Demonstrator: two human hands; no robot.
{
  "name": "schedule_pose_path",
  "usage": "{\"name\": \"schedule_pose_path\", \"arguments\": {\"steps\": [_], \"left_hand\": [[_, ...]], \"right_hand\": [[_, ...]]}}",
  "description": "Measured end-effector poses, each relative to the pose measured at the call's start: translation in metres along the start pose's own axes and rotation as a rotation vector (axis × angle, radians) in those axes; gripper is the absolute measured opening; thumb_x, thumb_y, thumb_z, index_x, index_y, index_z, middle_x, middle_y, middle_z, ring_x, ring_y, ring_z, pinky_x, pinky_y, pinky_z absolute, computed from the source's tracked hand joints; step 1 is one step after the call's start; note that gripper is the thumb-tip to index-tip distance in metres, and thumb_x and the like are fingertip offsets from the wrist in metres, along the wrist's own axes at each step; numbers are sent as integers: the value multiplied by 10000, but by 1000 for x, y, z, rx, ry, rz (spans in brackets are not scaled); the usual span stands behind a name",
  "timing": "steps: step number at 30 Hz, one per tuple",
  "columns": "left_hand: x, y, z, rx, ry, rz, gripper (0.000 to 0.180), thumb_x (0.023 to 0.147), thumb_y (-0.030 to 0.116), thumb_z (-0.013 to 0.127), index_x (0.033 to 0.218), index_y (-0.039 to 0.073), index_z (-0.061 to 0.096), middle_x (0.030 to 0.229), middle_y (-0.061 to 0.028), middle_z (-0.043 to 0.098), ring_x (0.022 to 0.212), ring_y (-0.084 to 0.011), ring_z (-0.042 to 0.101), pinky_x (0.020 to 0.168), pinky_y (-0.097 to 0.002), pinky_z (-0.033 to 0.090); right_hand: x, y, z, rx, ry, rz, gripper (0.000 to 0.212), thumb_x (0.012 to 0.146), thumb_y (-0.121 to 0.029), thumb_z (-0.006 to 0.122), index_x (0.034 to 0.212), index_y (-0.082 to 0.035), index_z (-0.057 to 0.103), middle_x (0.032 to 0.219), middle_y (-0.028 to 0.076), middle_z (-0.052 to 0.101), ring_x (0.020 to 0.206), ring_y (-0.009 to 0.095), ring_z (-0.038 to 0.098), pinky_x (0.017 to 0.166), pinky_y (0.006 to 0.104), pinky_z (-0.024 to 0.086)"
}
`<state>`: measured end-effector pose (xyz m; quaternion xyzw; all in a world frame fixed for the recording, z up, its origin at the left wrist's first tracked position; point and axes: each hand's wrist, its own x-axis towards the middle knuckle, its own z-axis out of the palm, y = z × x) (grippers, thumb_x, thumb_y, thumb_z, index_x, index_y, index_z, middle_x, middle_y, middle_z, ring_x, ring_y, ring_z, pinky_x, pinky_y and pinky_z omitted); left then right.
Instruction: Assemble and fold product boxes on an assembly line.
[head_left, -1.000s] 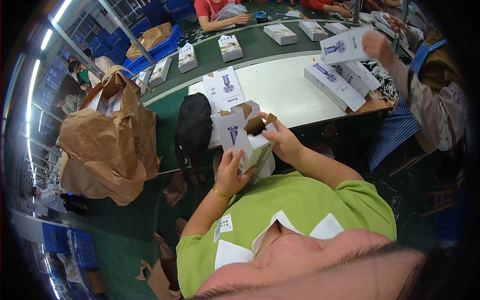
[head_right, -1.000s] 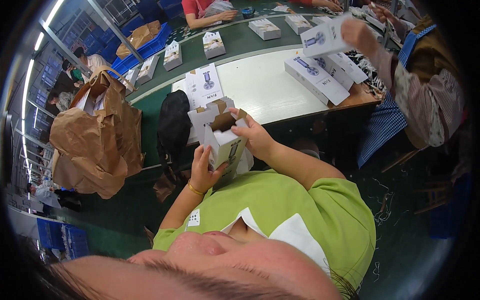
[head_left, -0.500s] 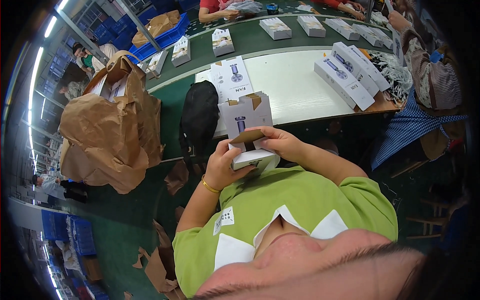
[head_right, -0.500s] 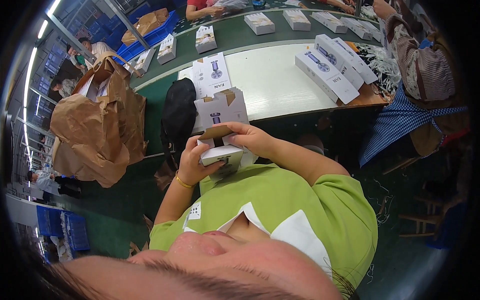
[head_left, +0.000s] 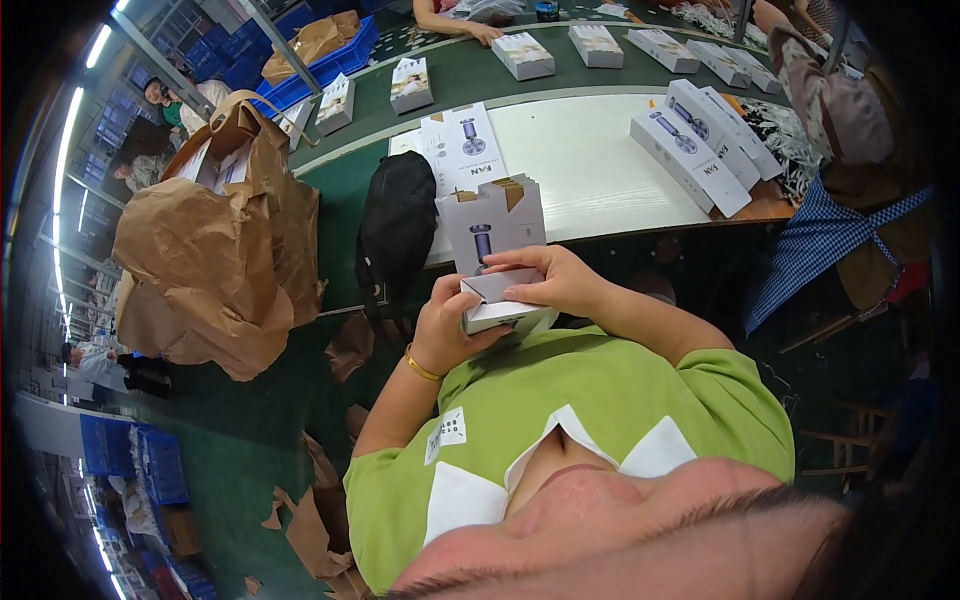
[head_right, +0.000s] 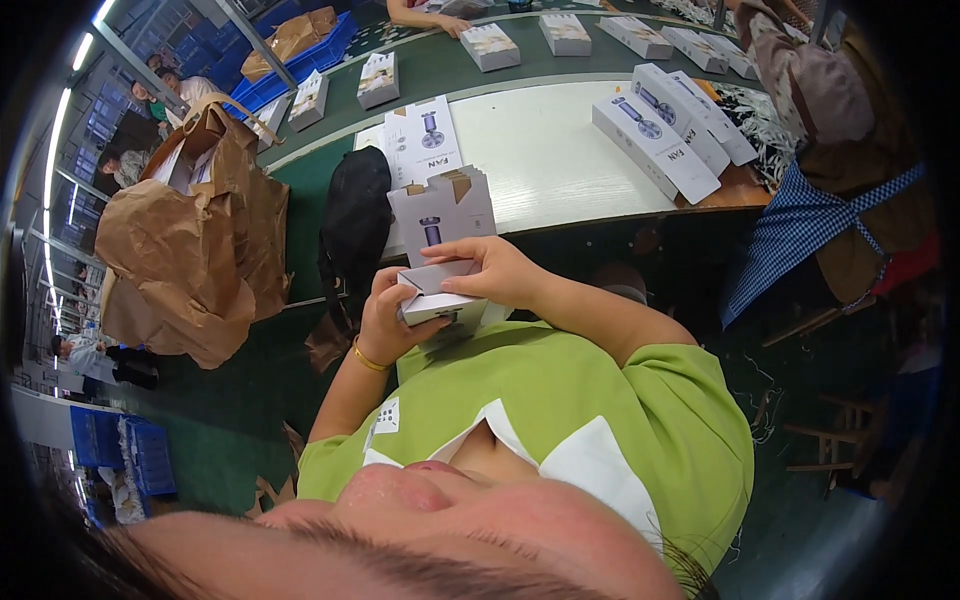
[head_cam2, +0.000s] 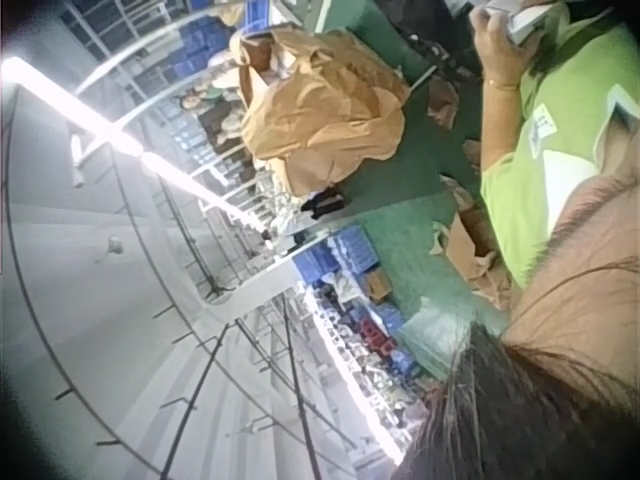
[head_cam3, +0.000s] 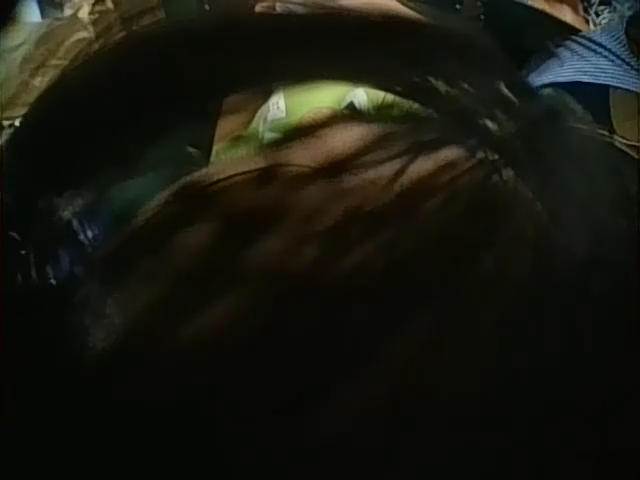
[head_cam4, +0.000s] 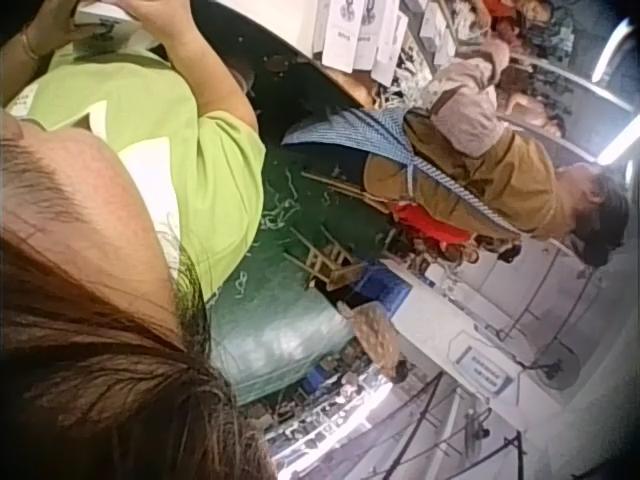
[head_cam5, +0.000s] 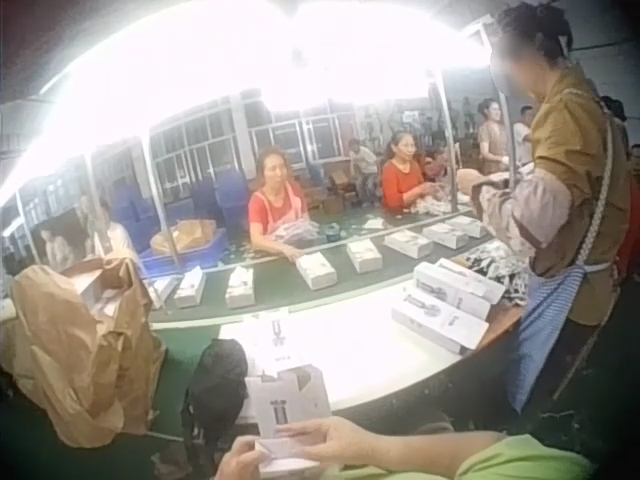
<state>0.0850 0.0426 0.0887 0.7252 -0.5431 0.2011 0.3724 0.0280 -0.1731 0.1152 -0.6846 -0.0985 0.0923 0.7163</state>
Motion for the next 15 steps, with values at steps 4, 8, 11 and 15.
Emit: {"name": "schedule_pose_path", "arguments": {"steps": [4,8,11,15], "left_hand": [[0,1,-2,-16,-7,-1,728,572,223,887,1105,124,402,1046,-201,522,803,-327,616,641,-359,538],[5,3,-6,-47,144,-7,766,634,237,862,1199,55,378,1063,-192,497,939,-334,547,772,-372,496],[6,3,-1,-95,264,-96,745,738,194,785,1300,25,327,1179,-182,442,1017,-300,510,875,-370,442],[13,-2,21,-309,215,-267,825,774,185,729,1413,13,236,1391,-207,261,1279,-334,337,1010,-452,354]], "right_hand": [[-1,2,-5,-142,-28,-20,529,853,-199,655,1343,-86,490,1130,126,616,1031,175,566,938,297,431],[-7,10,-13,-4,-116,-272,819,845,-174,659,1471,-57,143,1356,135,401,1256,204,400,1064,364,300],[-11,18,-23,-117,-10,-337,782,768,-90,722,1420,-79,291,1279,104,451,1192,200,446,1064,372,331],[-15,-3,-75,-146,233,-333,584,761,-72,694,1298,-44,466,1177,55,540,1087,143,513,974,306,396]]}}
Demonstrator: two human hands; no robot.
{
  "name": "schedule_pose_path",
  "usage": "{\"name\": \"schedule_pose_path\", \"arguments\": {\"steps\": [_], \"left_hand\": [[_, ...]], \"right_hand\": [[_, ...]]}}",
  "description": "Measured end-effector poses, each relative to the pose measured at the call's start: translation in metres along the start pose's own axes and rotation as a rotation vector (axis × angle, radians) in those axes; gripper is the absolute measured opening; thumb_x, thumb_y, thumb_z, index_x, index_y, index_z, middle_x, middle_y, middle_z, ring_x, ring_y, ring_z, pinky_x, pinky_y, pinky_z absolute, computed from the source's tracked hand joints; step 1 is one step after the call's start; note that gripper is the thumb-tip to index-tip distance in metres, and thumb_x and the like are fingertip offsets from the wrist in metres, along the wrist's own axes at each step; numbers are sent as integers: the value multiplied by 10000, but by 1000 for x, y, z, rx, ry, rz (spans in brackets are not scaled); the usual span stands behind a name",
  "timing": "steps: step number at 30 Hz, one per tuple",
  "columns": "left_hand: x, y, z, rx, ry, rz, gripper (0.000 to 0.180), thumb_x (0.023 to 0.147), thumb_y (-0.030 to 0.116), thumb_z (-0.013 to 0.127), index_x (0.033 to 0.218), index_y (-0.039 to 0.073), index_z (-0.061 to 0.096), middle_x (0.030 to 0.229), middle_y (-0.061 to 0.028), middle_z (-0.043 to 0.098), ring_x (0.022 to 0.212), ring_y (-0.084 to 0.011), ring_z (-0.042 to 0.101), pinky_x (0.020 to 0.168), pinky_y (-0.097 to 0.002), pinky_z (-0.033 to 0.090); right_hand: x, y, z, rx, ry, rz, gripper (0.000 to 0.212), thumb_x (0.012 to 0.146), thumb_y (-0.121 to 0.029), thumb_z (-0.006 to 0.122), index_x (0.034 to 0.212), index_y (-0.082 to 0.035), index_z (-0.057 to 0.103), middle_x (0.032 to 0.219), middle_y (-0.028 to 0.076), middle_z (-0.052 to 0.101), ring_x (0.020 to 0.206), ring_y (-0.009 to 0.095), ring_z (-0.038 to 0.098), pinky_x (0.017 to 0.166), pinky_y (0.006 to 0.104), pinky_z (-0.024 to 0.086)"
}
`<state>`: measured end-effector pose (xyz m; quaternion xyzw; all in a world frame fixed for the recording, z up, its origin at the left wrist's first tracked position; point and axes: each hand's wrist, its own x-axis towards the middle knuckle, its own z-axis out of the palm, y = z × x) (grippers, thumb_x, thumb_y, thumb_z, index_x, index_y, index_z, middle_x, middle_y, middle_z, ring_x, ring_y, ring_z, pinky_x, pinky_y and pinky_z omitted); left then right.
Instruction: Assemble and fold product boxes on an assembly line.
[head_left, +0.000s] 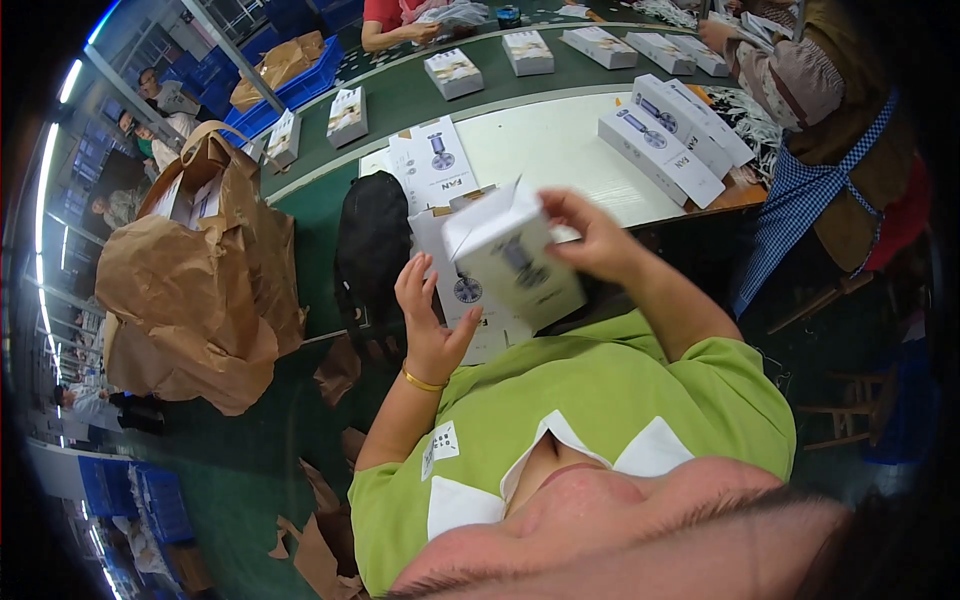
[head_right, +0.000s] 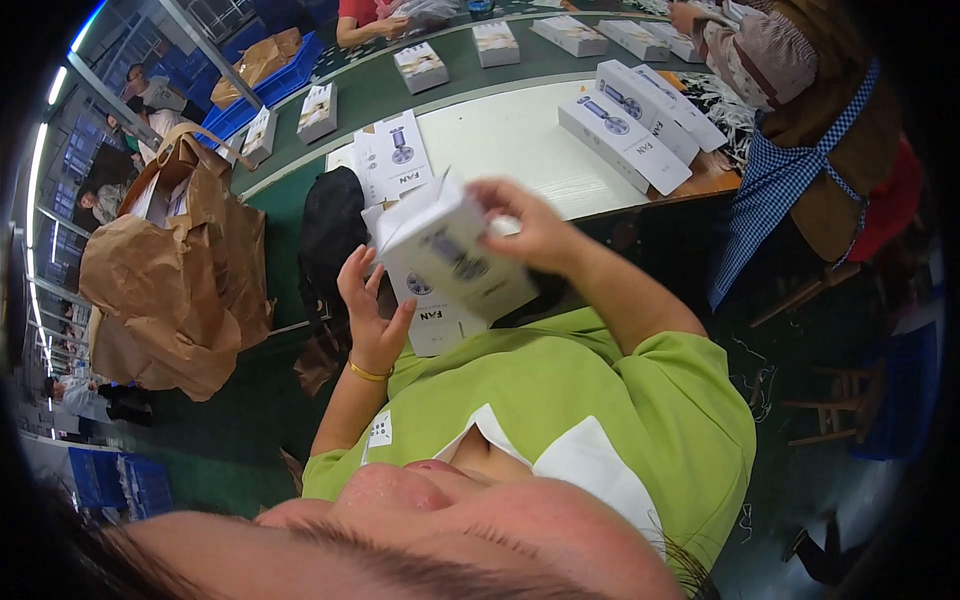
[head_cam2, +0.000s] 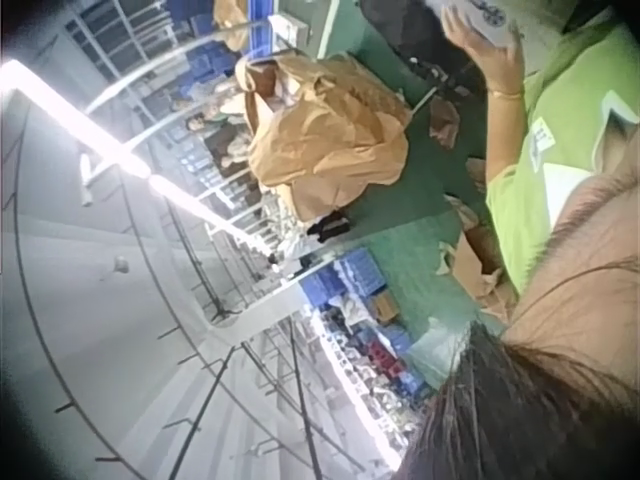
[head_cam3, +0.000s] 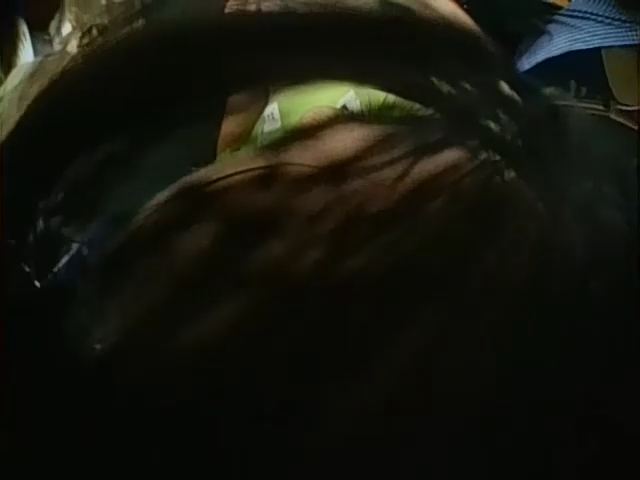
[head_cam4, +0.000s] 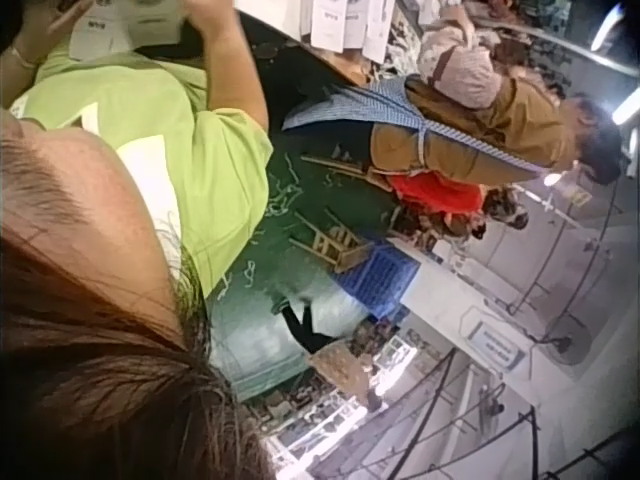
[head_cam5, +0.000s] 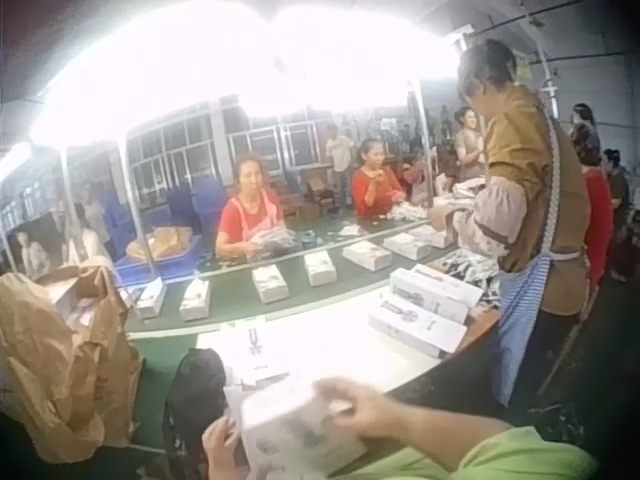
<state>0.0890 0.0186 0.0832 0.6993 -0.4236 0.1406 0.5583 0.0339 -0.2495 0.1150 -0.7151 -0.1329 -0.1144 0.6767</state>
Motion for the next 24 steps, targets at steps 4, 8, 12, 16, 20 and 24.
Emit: {"name": "schedule_pose_path", "arguments": {"steps": [4,8,12,16,20,24], "left_hand": [[-2,-18,6,446,-96,-181,848,788,249,701,1428,-10,210,1436,-255,211,1305,-405,247,1083,-473,223],[-18,-50,19,450,-65,-299,877,790,256,700,1430,-43,180,1430,-264,237,1296,-417,261,1081,-457,229],[-26,-64,28,367,-31,-346,855,802,249,686,1429,-47,186,1437,-265,241,1302,-409,265,1092,-450,212],[-30,-66,27,371,-41,-350,828,820,246,663,1430,-47,186,1456,-261,227,1335,-407,234,1104,-439,198],[-25,-63,26,358,-25,-332,766,817,199,667,1416,-32,251,1457,-233,259,1332,-375,276,1098,-421,236],[-25,-67,14,138,68,-302,697,792,85,677,1388,-3,326,1437,-191,332,1300,-322,371,1056,-388,339]], "right_hand": [[36,-5,-104,-342,195,282,548,776,-123,513,1307,-3,454,1232,101,540,1074,187,543,936,307,418],[60,9,-164,-770,379,533,558,807,-250,513,1318,-33,458,1288,190,519,1166,322,518,982,431,396],[55,30,-125,-1547,569,212,605,850,-214,513,1410,-73,335,1451,191,329,1361,324,287,1081,517,258],[20,30,-20,-949,142,-63,723,885,-209,561,1462,-8,174,1496,217,235,1369,356,271,1138,391,206],[-9,41,51,-812,-70,89,927,875,-378,590,1465,11,-10,1463,355,127,1384,445,163,1131,434,188],[-20,39,74,-916,-18,100,971,883,-419,578,1459,5,-79,1457,379,56,1382,481,109,1122,458,182]]}}
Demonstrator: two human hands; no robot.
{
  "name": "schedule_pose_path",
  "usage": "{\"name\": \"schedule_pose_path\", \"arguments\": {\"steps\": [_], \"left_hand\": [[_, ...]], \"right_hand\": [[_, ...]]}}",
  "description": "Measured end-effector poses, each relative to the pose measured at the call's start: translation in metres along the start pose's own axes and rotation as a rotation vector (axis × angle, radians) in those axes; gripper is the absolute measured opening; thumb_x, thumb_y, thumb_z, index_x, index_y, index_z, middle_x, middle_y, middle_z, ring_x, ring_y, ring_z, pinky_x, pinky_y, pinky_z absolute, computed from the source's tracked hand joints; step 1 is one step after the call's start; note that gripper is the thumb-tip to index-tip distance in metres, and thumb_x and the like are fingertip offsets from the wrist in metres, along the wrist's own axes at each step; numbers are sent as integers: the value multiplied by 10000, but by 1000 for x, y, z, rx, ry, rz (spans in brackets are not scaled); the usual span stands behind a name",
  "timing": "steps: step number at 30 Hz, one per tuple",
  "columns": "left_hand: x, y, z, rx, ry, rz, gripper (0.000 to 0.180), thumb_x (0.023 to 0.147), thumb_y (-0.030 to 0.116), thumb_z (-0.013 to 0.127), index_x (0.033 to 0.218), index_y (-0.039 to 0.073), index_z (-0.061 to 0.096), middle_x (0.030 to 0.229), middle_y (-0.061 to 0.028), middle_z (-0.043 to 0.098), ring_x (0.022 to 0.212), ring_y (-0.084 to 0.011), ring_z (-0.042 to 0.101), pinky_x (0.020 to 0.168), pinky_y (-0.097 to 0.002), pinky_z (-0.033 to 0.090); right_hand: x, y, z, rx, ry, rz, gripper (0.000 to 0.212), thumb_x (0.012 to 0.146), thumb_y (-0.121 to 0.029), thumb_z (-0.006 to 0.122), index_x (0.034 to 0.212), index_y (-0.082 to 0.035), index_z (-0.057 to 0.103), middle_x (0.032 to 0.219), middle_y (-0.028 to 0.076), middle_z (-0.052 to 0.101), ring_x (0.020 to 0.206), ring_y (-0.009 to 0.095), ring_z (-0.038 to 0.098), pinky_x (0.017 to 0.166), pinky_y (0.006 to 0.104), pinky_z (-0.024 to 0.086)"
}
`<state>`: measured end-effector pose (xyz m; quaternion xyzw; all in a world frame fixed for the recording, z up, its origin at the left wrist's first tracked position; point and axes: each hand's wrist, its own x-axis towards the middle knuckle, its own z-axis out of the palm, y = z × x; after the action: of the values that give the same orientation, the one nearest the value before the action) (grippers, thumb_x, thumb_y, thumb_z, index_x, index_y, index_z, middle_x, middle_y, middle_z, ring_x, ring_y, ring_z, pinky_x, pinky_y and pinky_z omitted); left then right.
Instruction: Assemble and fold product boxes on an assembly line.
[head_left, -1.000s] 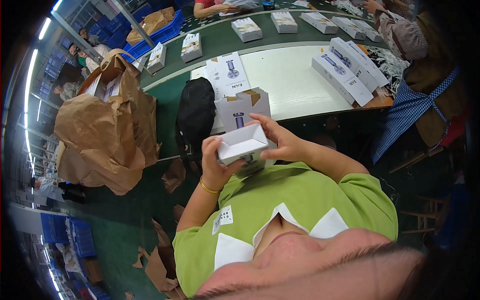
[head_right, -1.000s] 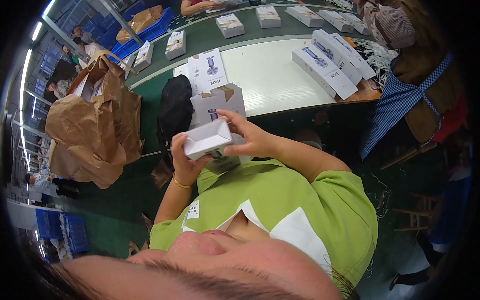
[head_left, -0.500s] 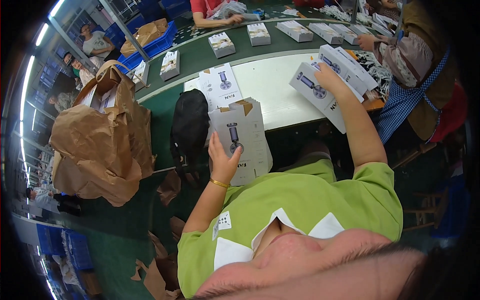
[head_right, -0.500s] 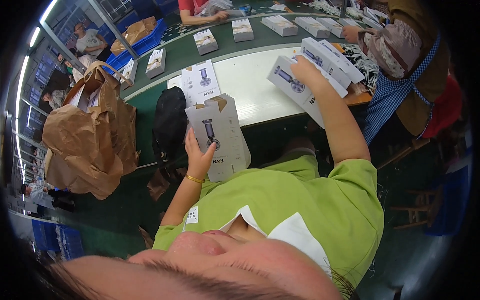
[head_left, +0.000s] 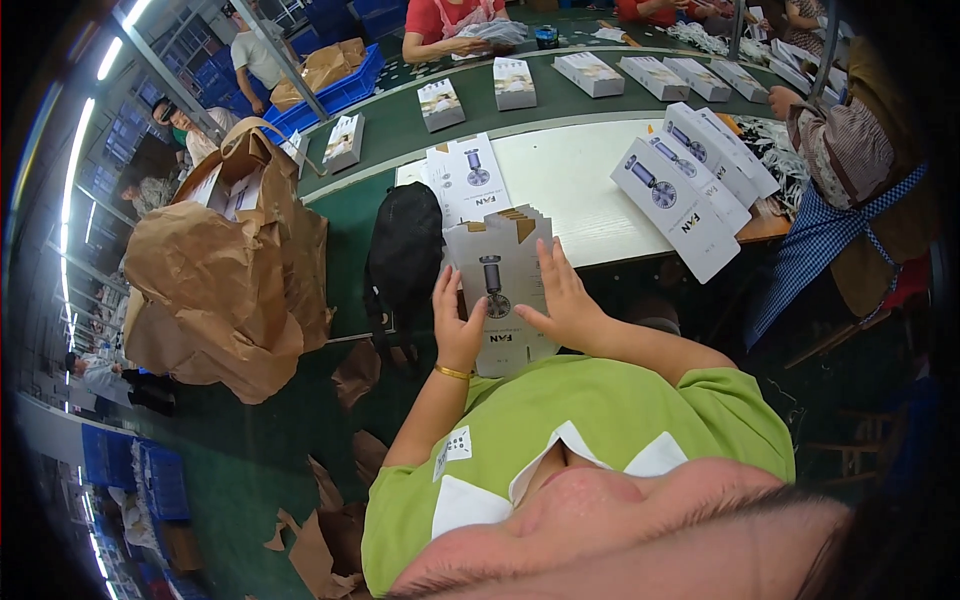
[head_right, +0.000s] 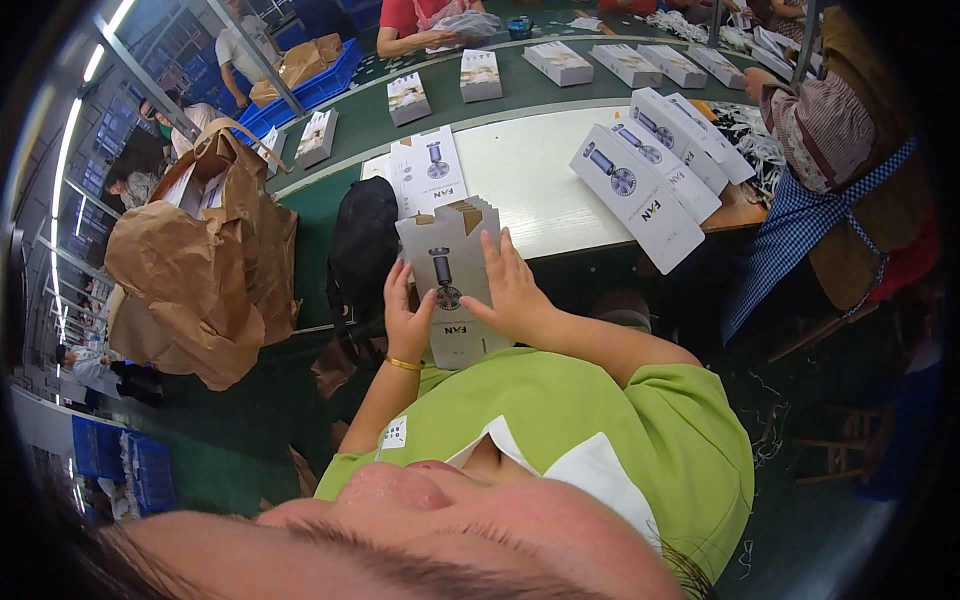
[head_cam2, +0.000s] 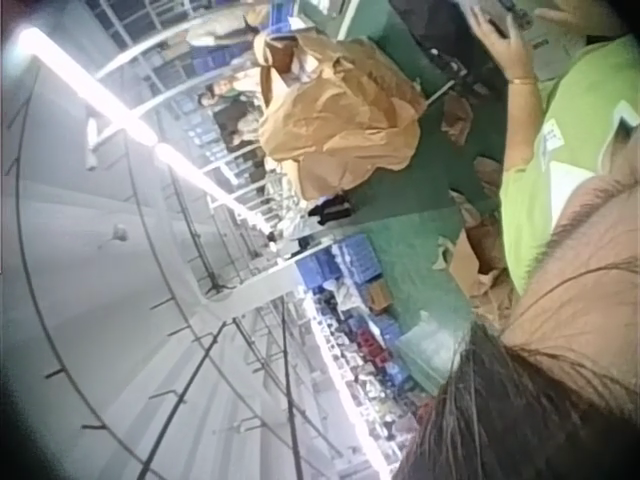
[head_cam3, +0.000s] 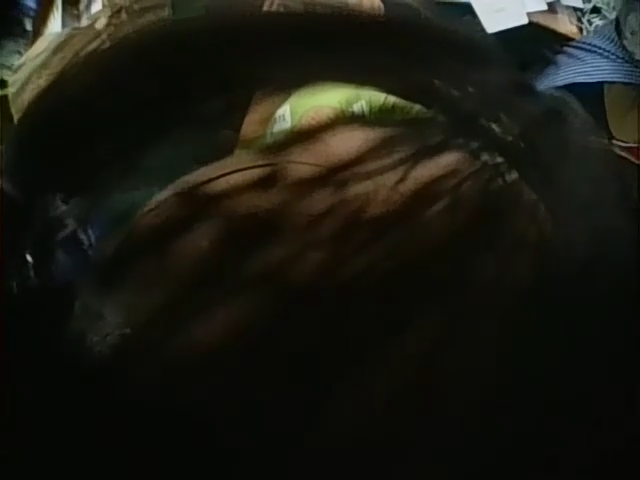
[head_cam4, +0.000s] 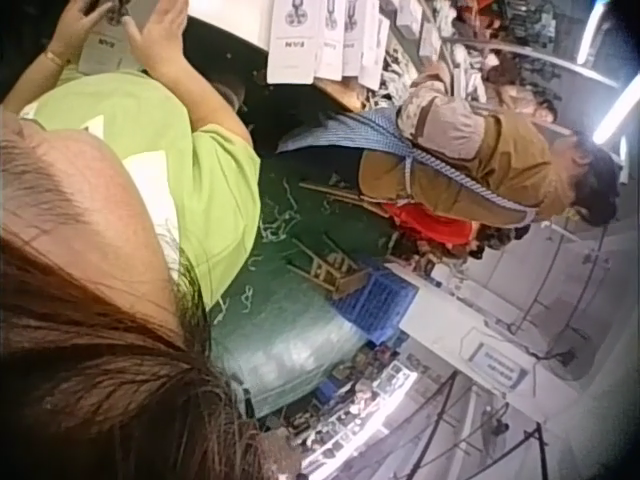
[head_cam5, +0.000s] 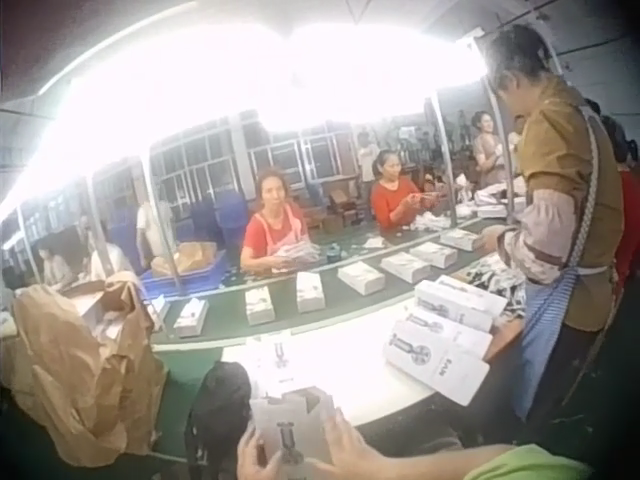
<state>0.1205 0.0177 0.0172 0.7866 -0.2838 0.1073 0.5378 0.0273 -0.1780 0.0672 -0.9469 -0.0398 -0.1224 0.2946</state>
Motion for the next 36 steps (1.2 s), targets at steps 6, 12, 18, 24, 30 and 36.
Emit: {"name": "schedule_pose_path", "arguments": {"steps": [6,12,18,24,30,36], "left_hand": [[-4,49,-37,-280,-170,61,387,829,-46,618,1201,34,549,1063,-107,646,957,-173,639,821,-291,498],[1,87,-38,22,-392,304,486,754,-43,650,1221,61,564,1146,-152,630,916,-307,651,769,-316,532],[3,84,-25,74,-366,336,589,760,15,674,1315,83,489,1290,-198,511,1061,-337,580,843,-357,503],[8,62,-19,315,-258,331,648,727,153,762,1318,125,499,1105,-188,534,890,-344,585,743,-363,503],[-9,64,-11,159,-137,575,803,674,75,796,1366,133,391,1170,-242,479,914,-382,579,738,-404,507],[-9,81,-18,193,-140,615,780,673,128,803,1337,105,392,1198,-249,471,933,-376,583,745,-396,517]], "right_hand": [[4,0,-9,450,0,22,897,915,-394,541,1472,-19,-54,1473,326,116,1371,430,204,1122,431,178],[12,-4,-13,1330,-24,345,599,937,-312,549,1404,-48,284,1334,108,436,1253,189,408,1057,362,302],[24,20,4,1229,-19,394,393,921,-336,587,1147,-41,457,1082,57,545,1032,152,527,968,346,400],[22,22,3,1413,68,471,378,923,-304,586,1136,-20,458,1106,94,542,1010,182,549,939,345,425],[13,-8,-29,1690,16,253,444,929,-111,510,1354,-86,381,1245,84,492,1130,172,490,973,317,393],[8,-14,-34,1316,-130,18,591,872,70,409,1425,-125,334,1293,85,473,1202,184,460,1049,325,343]]}}
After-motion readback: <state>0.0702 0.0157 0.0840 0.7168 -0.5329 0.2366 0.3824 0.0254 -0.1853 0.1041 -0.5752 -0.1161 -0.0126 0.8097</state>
